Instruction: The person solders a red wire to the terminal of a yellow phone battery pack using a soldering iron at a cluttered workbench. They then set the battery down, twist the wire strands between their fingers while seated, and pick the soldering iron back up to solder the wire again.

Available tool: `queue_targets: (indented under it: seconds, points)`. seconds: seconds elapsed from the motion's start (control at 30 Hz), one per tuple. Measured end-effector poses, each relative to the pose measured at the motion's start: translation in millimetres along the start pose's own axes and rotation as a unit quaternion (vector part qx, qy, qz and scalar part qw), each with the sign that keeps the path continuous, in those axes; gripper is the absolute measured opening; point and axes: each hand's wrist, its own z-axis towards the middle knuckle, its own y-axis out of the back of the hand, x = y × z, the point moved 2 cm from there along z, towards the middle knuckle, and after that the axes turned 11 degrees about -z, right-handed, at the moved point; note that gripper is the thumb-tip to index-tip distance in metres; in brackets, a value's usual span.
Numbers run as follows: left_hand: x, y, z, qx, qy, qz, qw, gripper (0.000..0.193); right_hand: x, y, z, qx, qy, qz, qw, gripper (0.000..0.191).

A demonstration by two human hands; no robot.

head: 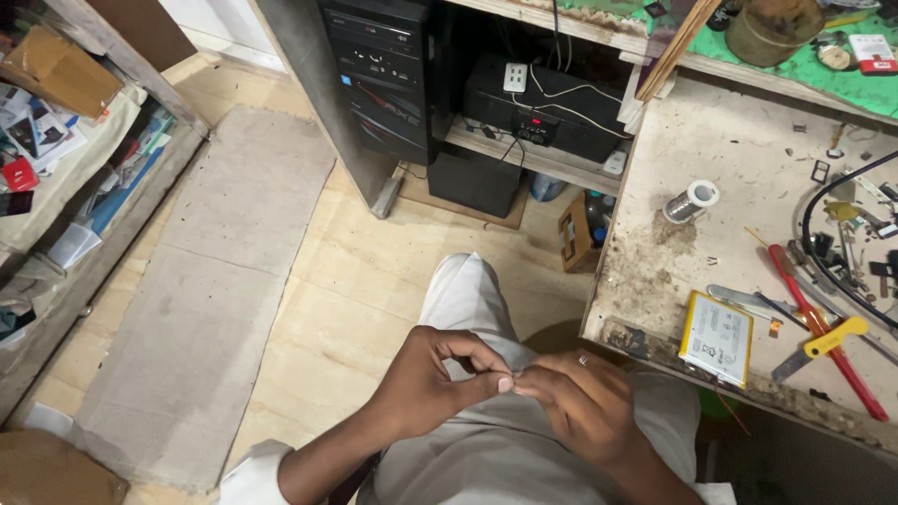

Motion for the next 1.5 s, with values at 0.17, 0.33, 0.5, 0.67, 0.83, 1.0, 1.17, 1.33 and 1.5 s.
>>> queue_targets:
  seconds: [0.17, 0.33, 0.5, 0.67, 0.83, 1.0, 1.17, 1.33, 1.5]
  points:
    - [-12.3, -4.3, -1.6, -0.008, -0.221, 0.192, 0.956, 0.01, -10.0, -12.4, -24.6, 0.062, -0.171, 0.077, 0.98, 0.009]
    - [-23.7, -1.6, -8.9, 0.071, -0.439, 0.409, 0.797, 0.019, -26.6, -40.5, -58.1, 0.175, -0.468, 0.493, 0.712, 0.008]
    - [-22.4, 1.7, -16.2, 0.136, -0.478, 0.482, 0.721, 0.018, -32.7, -50.7, -73.3, 0.245, -0.534, 0.587, 0.557, 0.017]
    - [-15.6, 2.1, -16.0, 0.159, -0.499, 0.493, 0.695, 0.018, -28.3, -52.3, -75.0, 0.268, -0.515, 0.595, 0.556, 0.019]
    - [-7.3, 1.0, -13.6, 0.166, -0.497, 0.495, 0.694, 0.018, -29.1, -57.6, -80.5, 0.27, -0.529, 0.568, 0.569, 0.025]
    - [-5.6, -0.1, -11.6, 0.168, -0.491, 0.501, 0.693, 0.013, -33.1, -62.6, -90.1, 0.275, -0.539, 0.573, 0.553, 0.029]
    - [-11.8, 2.1, -11.7, 0.128, -0.47, 0.471, 0.735, 0.009, -29.3, -58.6, -83.2, 0.229, -0.514, 0.499, 0.66, 0.038]
    - [-7.8, 1.6, -7.4, 0.058, -0.325, 0.289, 0.899, 0.009, -7.1, -20.7, -52.4, 0.032, -0.113, 0.066, 0.991, 0.037]
    - [12.0, -1.8, -9.6, 0.037, -0.127, 0.091, 0.987, 0.007, 4.4, -0.1, -33.6, 0.004, 0.042, -0.044, 0.998, 0.029]
